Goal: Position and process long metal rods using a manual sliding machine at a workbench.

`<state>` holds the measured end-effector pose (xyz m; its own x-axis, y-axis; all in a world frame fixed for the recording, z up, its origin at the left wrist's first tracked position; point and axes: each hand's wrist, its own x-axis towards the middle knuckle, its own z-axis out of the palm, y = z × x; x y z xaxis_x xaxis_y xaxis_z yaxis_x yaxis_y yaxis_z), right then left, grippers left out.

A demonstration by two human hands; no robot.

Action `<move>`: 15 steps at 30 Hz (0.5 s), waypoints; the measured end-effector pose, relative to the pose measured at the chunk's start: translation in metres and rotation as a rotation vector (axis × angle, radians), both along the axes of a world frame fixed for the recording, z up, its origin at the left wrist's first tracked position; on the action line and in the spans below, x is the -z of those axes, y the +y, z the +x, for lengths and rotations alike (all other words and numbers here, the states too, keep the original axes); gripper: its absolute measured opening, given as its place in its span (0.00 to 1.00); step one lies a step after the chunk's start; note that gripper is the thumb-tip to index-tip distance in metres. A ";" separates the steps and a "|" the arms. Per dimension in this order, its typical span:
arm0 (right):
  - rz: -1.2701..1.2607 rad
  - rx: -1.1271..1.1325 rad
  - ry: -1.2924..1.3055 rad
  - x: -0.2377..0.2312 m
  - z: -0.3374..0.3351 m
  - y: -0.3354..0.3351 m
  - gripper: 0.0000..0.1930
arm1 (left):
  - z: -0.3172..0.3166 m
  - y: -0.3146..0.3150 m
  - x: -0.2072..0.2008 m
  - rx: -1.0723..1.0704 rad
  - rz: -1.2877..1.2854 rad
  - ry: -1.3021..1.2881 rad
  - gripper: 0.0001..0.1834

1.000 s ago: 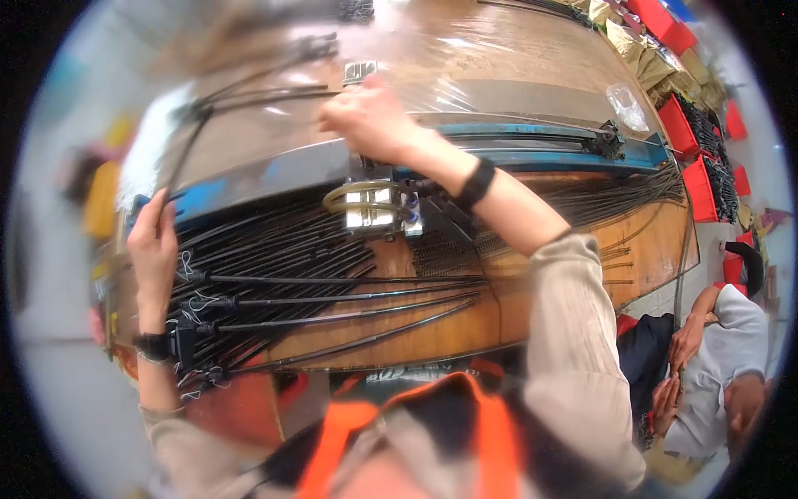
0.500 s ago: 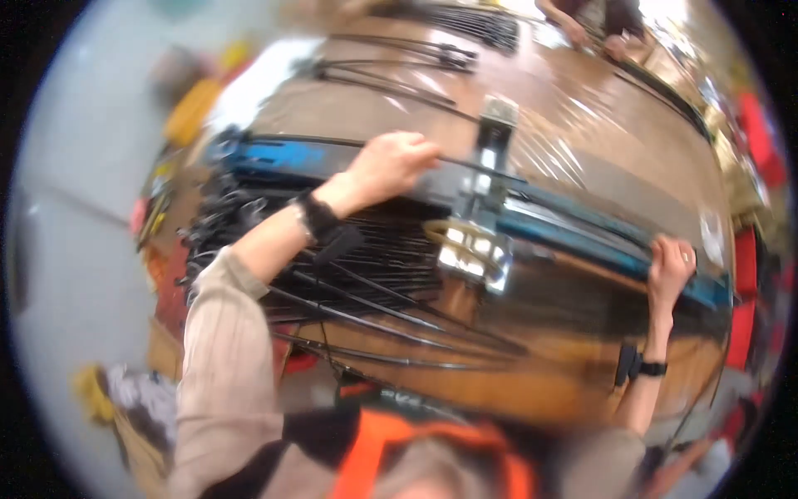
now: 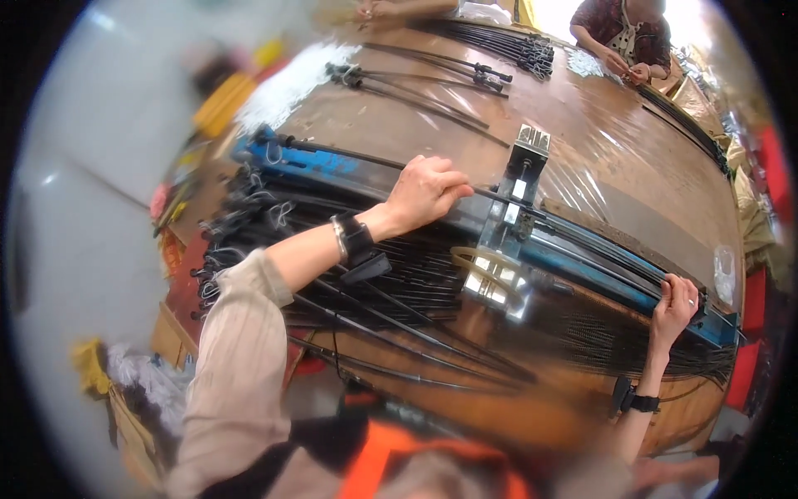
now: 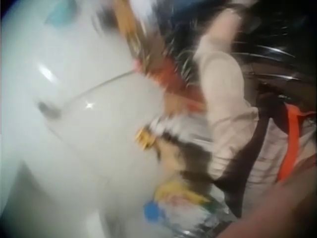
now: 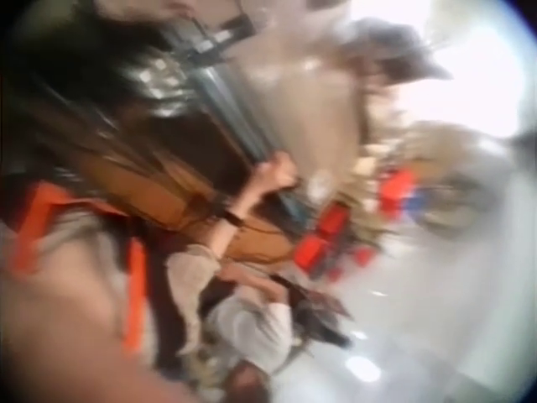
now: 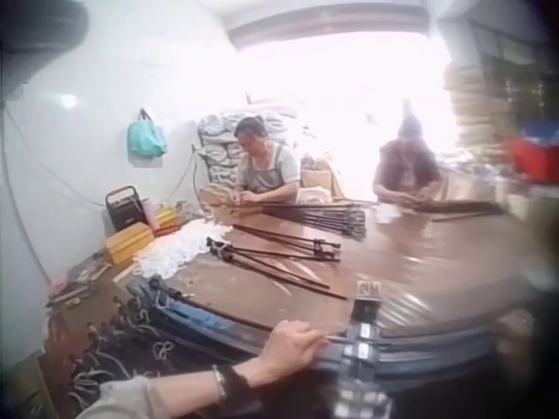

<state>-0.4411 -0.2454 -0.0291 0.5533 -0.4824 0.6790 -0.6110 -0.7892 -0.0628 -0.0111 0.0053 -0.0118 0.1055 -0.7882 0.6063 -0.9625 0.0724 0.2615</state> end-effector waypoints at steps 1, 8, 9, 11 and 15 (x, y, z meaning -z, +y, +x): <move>-0.010 -0.004 0.017 -0.006 0.003 0.011 0.08 | 0.000 -0.002 -0.001 0.014 -0.004 0.003 0.11; -0.079 -0.294 0.057 -0.015 0.071 0.109 0.16 | 0.002 -0.008 -0.009 -0.064 0.355 -0.071 0.10; 0.014 -0.332 0.045 -0.009 0.068 0.115 0.16 | 0.002 -0.010 -0.008 -0.059 0.338 -0.048 0.10; 0.082 -0.299 0.070 0.002 0.067 0.121 0.14 | 0.002 -0.008 -0.012 -0.028 0.336 -0.029 0.11; 0.188 -0.302 -0.010 0.008 0.073 0.123 0.14 | -0.001 -0.016 -0.012 -0.076 0.379 -0.062 0.12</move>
<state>-0.3679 -0.1228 -0.0375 0.6837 -0.4149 0.6003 -0.3502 -0.9083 -0.2289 -0.0123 -0.0102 -0.0001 0.1442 -0.9490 0.2804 -0.9761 -0.0899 0.1976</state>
